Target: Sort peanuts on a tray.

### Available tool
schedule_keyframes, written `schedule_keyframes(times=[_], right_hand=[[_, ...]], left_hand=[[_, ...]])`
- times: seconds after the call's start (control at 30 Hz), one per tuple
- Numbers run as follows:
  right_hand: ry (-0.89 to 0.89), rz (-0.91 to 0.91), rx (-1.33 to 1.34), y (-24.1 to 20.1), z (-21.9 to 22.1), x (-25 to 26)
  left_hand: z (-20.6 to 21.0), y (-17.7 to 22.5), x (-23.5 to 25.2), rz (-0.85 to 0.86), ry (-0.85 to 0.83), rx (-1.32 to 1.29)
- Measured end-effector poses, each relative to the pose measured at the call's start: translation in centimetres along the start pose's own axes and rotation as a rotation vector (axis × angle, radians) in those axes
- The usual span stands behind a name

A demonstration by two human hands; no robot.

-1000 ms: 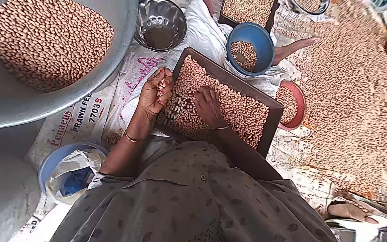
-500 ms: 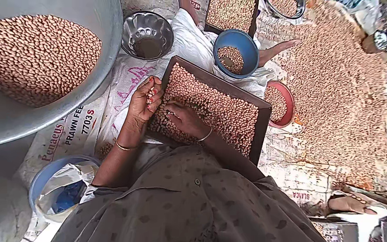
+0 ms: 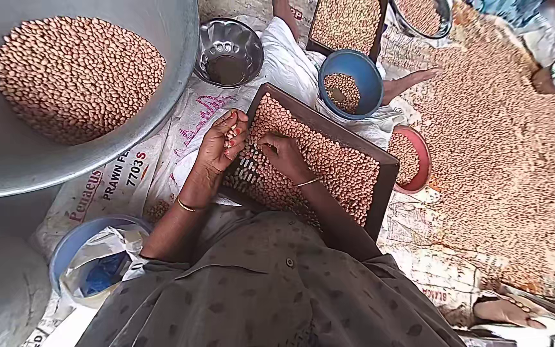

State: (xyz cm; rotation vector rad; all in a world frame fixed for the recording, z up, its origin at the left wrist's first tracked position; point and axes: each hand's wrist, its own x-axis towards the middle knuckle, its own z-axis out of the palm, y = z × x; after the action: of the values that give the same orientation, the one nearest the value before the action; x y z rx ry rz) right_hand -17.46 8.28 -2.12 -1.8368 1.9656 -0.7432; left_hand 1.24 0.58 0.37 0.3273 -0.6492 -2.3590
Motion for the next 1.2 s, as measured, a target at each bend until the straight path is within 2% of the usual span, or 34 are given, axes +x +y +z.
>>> schedule_keyframes(times=[0.13, 0.23, 0.3, 0.4, 0.43, 0.47, 0.53, 0.6, 0.7, 0.73, 0.8, 0.9, 1.03, 1.13, 1.2], right_hand=[[-0.002, -0.052, -0.404, -2.5, 2.3, -0.4], [-0.052, 0.003, -0.387, -3.3, 2.3, -1.0], [0.032, 0.056, -0.116, -1.9, 1.2, -0.9], [0.445, 0.186, 0.704, 0.7, -3.2, 0.8], [0.543, 0.232, 0.913, 1.1, -5.2, 1.2], [0.604, 0.273, 1.007, 1.4, -6.8, 1.4], [0.583, 0.275, 0.913, 2.0, -7.3, 1.4], [0.373, 0.185, 0.635, 2.0, -5.6, 0.7], [0.051, 0.009, 0.072, 2.0, -2.2, 0.4], [0.005, -0.002, -0.081, 1.8, -1.3, 0.5], [0.040, -0.019, -0.263, 1.9, 0.0, 0.6], [0.081, -0.041, -0.284, 2.2, 0.3, 0.8], [-0.026, 0.005, -0.346, 1.1, -0.2, 0.5], [0.000, 0.031, -0.470, 0.0, 0.7, 0.3], [0.048, 0.047, -0.361, 0.4, 0.6, 0.2]], left_hand=[[-0.1, 0.0, 0.0, 0.005, -0.005, -0.009], [0.1, 0.0, -0.1, -0.006, 0.001, 0.016], [0.0, 0.0, -0.1, -0.002, -0.009, 0.021], [-0.3, -0.1, -0.1, 0.010, -0.023, 0.017], [-0.3, -0.1, -0.1, 0.006, -0.019, 0.018], [-0.3, -0.1, 0.0, 0.001, -0.015, 0.021], [-0.2, 0.0, 0.2, -0.004, -0.016, 0.034], [-0.2, -0.1, 0.3, 0.002, -0.026, 0.031], [-0.2, -0.1, 0.1, 0.004, -0.017, 0.025], [-0.3, -0.1, 0.1, 0.002, -0.010, 0.027], [-0.3, -0.2, 0.3, 0.003, -0.006, 0.029], [-0.5, -0.2, 0.5, -0.004, -0.001, 0.020], [-2.3, -0.1, 2.3, -0.009, -0.085, -0.025], [-2.2, -0.1, 2.2, -0.004, -0.082, -0.028], [-2.6, -0.1, 2.7, -0.014, -0.129, -0.036]])
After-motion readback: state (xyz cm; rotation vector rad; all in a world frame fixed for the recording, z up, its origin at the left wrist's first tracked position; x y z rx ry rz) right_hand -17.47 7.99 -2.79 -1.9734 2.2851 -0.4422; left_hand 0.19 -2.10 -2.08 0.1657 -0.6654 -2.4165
